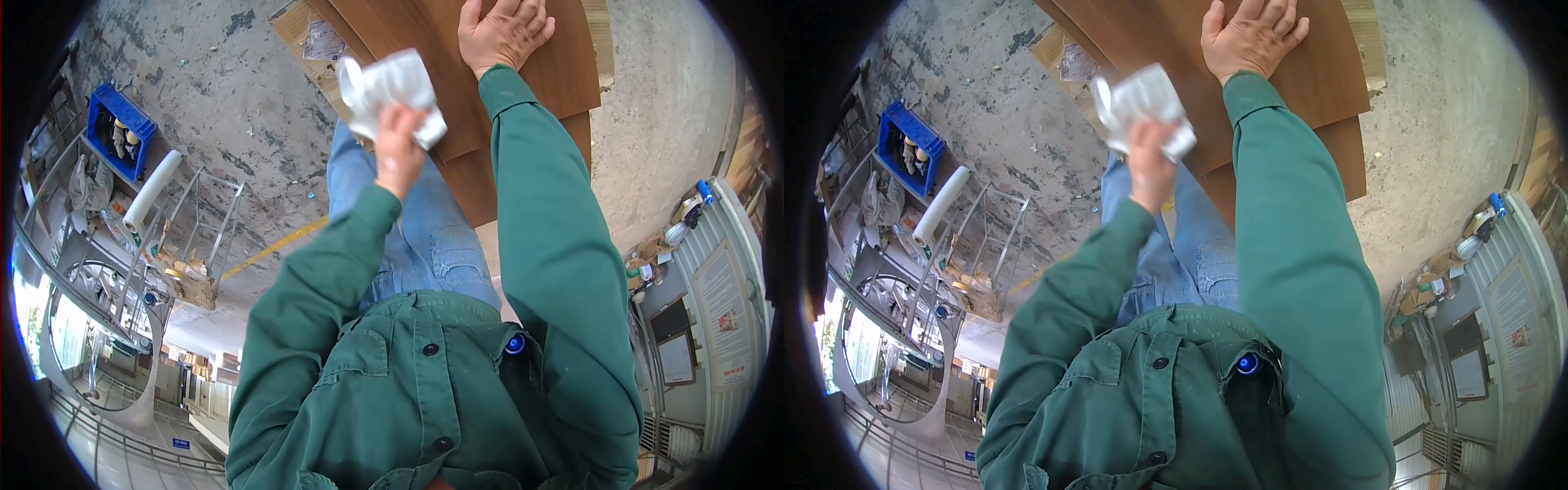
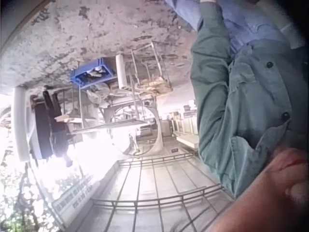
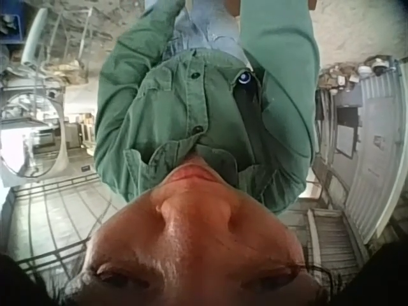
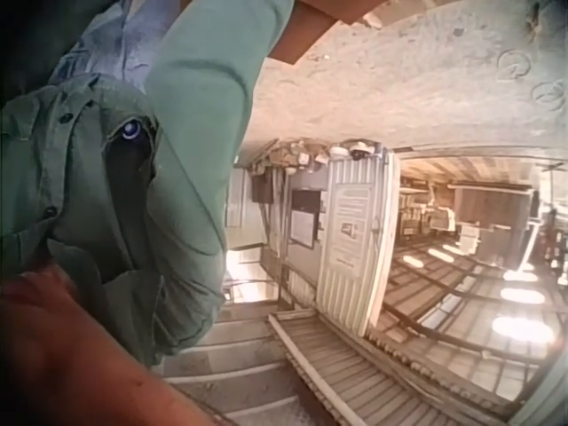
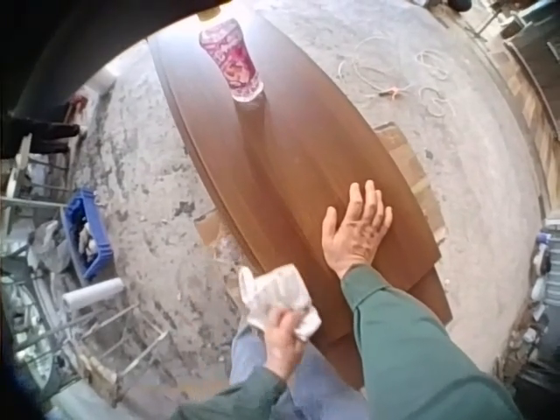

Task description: Cleaning and scraping the edges of a wooden table top using a cleaning solution, a cloth, and a small metal scraper.

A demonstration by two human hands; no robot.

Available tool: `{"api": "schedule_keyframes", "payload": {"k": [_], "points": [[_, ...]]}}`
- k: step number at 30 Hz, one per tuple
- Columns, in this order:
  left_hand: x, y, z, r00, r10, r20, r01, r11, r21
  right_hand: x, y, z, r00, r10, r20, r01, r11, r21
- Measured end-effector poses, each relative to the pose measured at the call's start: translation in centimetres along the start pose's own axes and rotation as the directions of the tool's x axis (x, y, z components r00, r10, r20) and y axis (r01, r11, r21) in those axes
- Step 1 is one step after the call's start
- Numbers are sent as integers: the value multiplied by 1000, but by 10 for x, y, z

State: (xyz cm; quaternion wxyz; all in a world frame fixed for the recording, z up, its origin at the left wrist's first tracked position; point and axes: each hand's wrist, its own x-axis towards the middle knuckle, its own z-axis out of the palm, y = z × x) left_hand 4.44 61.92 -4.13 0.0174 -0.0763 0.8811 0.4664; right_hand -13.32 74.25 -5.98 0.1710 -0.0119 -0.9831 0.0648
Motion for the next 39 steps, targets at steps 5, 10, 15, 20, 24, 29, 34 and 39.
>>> {"api": "schedule_keyframes", "payload": {"k": [5,10,15,20,24,29,34,39], "points": [[-59,27,15,970,-161,180,197,958,-207,1,5,-1,1000,3,-4,-3,1000,-14],[42,-23,-10,981,-23,-194,-17,980,-200,1,8,2,1000,3,-20,-3,1000,-18],[81,-37,-26,973,-103,-206,37,952,-303,0,4,2,1000,9,-9,-10,1000,-6],[-69,9,10,909,-78,410,149,978,-145,-2,7,0,1000,20,22,-19,1000,-17],[-112,10,-7,860,-246,446,409,856,-316,-1,4,2,999,11,30,-11,1000,-13],[-21,-14,-86,814,-570,114,533,654,-537,2,9,-3,1000,18,18,-18,1000,-19],[-7,13,-32,970,-219,-103,167,912,-374,-1,9,19,999,18,48,-21,998,57],[-6,17,0,996,-15,93,25,994,-109,0,13,6,999,15,44,-16,1000,13]]}}
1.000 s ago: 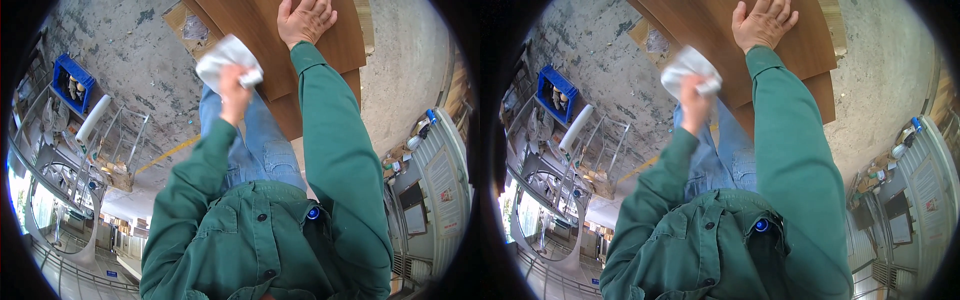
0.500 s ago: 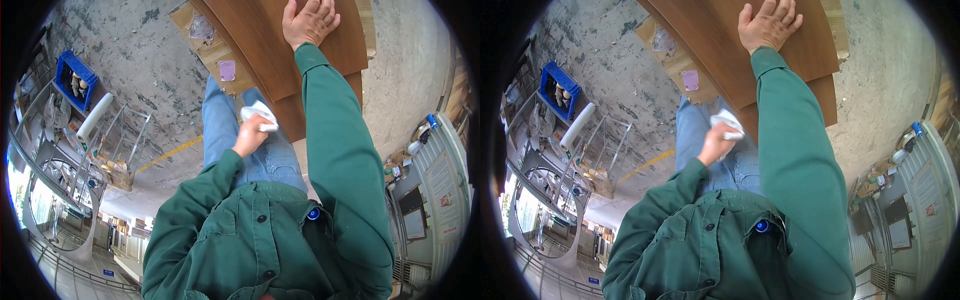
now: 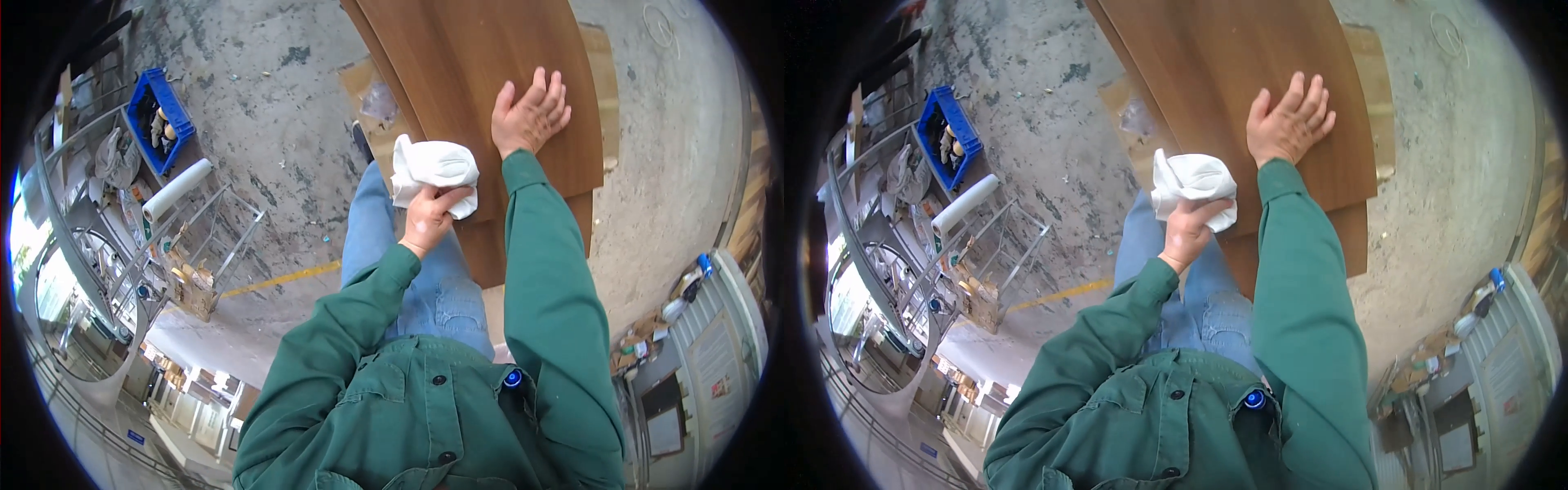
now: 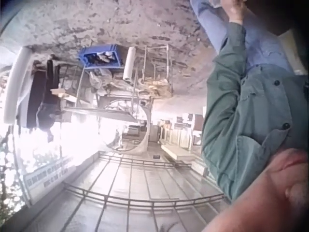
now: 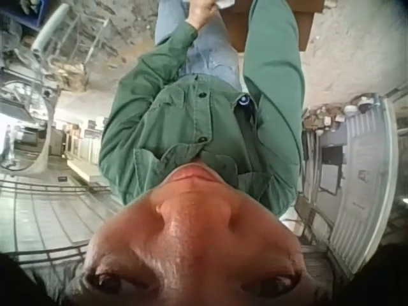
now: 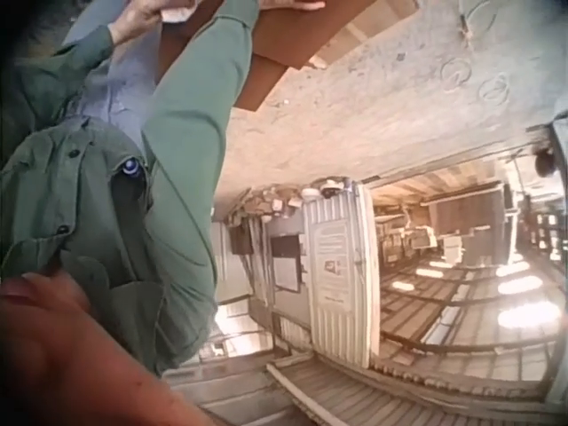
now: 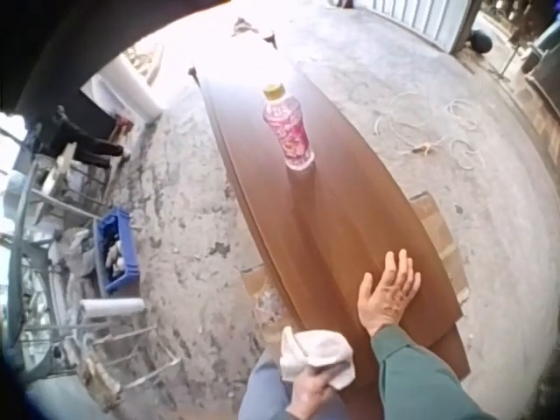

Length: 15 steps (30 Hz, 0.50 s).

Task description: Cleaning and scraping the edges of a wooden table top using a cleaning solution, a cloth, and a small metal scraper.

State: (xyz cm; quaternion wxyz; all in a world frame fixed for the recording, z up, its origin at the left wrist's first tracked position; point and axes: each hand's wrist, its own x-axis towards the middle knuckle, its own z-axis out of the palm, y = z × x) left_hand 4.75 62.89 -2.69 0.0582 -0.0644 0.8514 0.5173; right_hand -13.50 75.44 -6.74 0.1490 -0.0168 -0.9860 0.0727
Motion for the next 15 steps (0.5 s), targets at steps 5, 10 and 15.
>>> {"api": "schedule_keyframes", "payload": {"k": [5,10,15], "points": [[92,-23,-44,964,-147,-222,112,980,-164,3,-1,-2,1000,0,17,1,999,-42],[196,-47,-103,946,-68,-318,31,992,-121,22,-19,12,988,144,60,-143,990,-12],[290,-72,-151,918,-29,-395,6,998,-60,112,-75,52,964,259,51,-261,965,37]]}}
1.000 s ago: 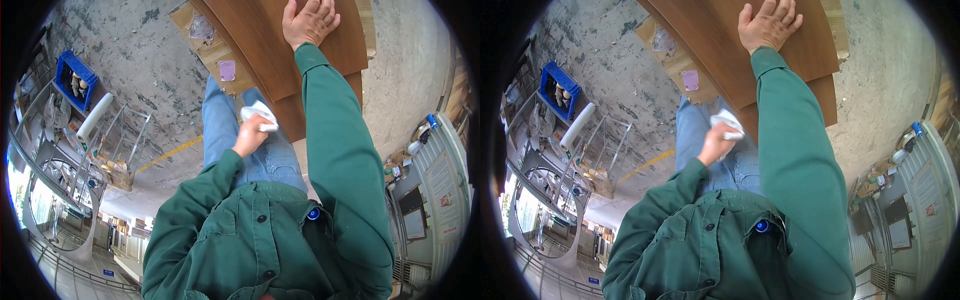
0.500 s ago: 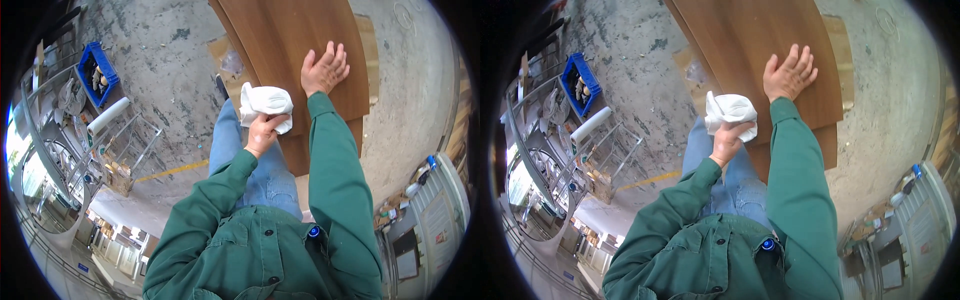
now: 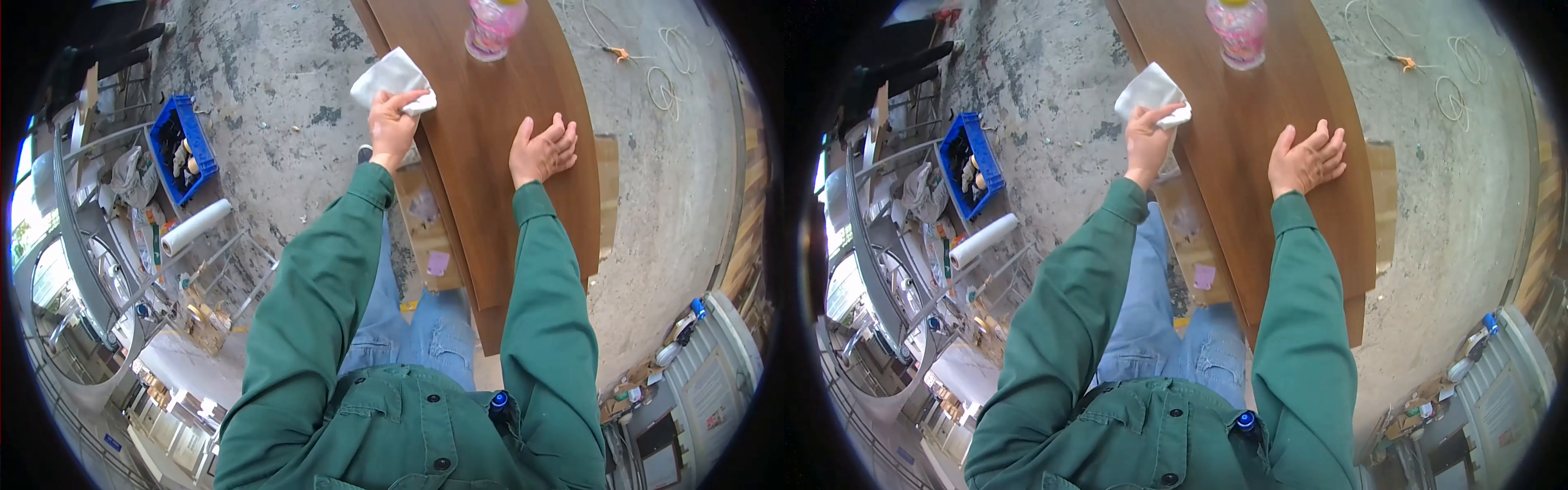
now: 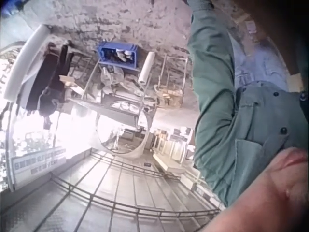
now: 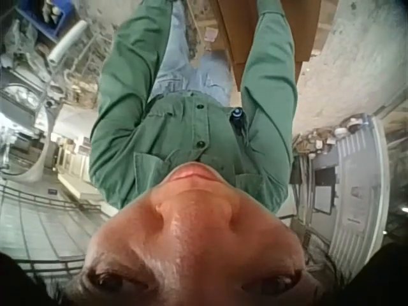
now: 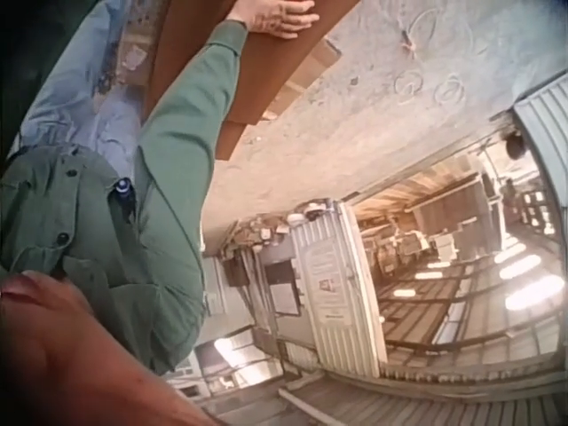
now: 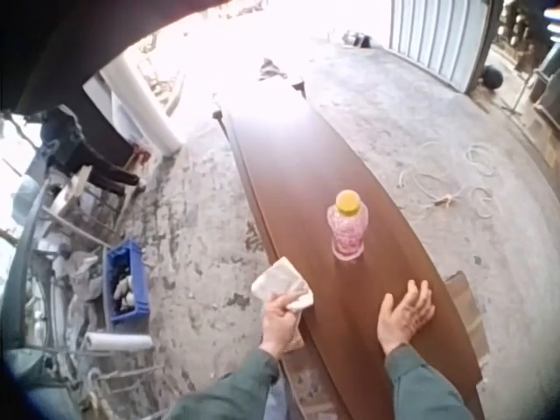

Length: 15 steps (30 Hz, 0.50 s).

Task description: Cleaning and scraping the edges of a wooden table top using a cleaning solution, a cloth, and a small metal scraper.

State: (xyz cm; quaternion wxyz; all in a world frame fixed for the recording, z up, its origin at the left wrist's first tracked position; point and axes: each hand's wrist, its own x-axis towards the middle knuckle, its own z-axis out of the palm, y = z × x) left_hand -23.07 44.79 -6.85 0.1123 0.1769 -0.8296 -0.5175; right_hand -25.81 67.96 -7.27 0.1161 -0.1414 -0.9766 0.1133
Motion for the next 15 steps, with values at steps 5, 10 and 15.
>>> {"api": "schedule_keyframes", "payload": {"k": [5,10,15], "points": [[133,-25,-10,995,90,-38,-87,993,83,12,-22,17,997,-30,-76,15,982,-189],[263,-45,-37,992,-34,122,65,962,-264,9,-34,16,1000,-20,-18,16,982,-190],[150,-30,-24,977,213,9,-213,977,-26,12,-30,11,1000,-26,1,25,978,-208]]}}
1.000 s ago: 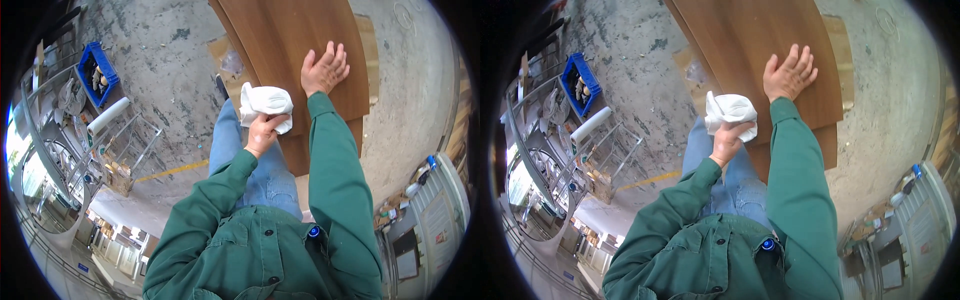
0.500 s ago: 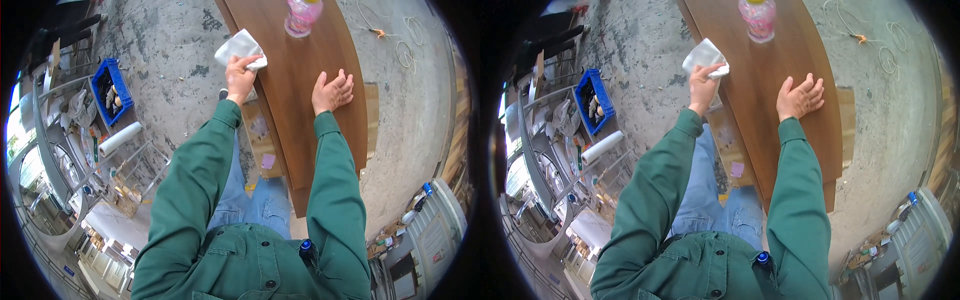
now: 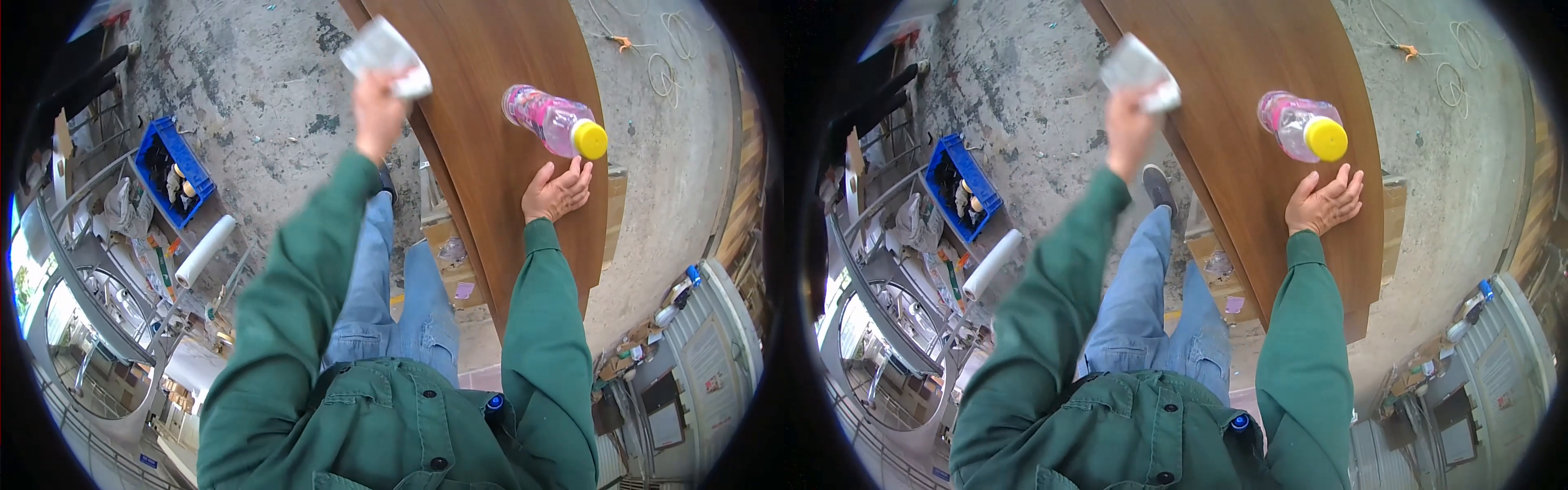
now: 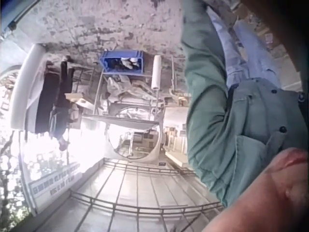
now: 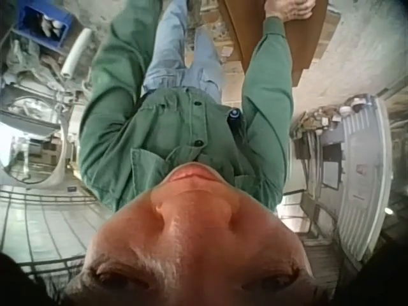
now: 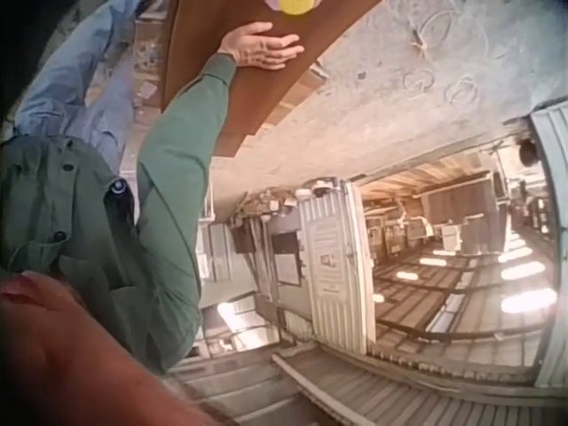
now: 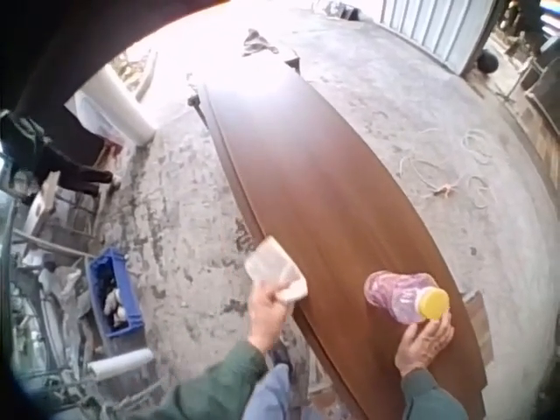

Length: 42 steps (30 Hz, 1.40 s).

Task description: Cleaning and scraping the edges of a wooden table top using a cleaning solution, a cloth, and a small metal scraper.

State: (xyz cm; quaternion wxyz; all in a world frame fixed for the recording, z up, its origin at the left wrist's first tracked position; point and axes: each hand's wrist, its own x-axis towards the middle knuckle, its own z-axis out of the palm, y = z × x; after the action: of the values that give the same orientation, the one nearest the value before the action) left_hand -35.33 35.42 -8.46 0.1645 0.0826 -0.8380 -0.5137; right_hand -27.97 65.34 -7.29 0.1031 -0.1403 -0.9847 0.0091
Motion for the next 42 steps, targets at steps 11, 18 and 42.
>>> {"api": "schedule_keyframes", "payload": {"k": [11,18,42], "points": [[-39,12,-4,991,-84,107,85,996,-10,-1,5,7,999,-36,-34,34,998,-55],[173,-73,-39,928,-370,46,358,850,-386,-3,-4,12,999,-32,1,32,999,-21],[-142,75,17,775,-631,45,631,776,8,3,-8,-4,1000,-13,7,12,999,37]]}}
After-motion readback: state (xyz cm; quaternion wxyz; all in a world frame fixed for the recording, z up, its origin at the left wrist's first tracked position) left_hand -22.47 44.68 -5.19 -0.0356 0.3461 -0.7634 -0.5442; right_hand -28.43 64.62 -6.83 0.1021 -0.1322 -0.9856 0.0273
